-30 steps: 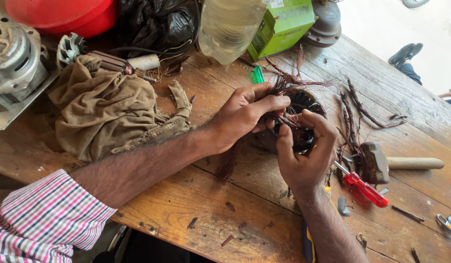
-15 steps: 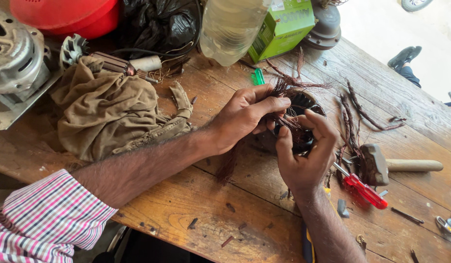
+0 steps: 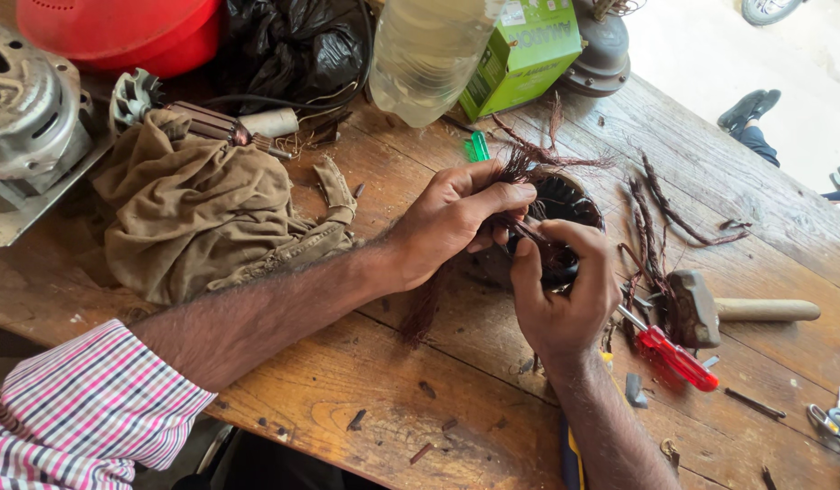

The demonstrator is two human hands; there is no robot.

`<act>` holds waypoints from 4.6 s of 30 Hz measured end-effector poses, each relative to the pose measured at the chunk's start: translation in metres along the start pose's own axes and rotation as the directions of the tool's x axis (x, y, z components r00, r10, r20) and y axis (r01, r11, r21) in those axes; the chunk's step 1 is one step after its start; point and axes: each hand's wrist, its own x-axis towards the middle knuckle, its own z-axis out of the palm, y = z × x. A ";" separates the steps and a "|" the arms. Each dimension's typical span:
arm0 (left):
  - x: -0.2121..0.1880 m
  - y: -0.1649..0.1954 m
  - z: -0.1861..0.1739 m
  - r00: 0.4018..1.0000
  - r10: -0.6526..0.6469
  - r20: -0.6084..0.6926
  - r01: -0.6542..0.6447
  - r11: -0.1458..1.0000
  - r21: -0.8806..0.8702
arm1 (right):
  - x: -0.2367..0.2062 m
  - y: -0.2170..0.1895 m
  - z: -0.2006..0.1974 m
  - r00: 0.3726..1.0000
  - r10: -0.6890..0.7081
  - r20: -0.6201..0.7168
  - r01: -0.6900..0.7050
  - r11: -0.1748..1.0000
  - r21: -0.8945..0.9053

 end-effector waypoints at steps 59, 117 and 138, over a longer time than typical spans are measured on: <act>-0.001 -0.001 -0.004 0.997 -0.072 -0.008 0.072 0.997 -0.027 | 0.008 -0.005 -0.005 0.960 -0.269 0.077 0.276 0.955 -0.107; 0.002 -0.001 0.001 0.999 -0.030 -0.029 0.029 0.999 -0.016 | 0.012 -0.010 -0.006 0.987 -0.144 0.064 0.148 0.987 -0.064; 0.004 -0.005 -0.001 0.998 -0.043 -0.051 0.040 0.998 -0.058 | 0.013 -0.015 -0.007 0.990 -0.113 0.080 0.118 0.991 -0.065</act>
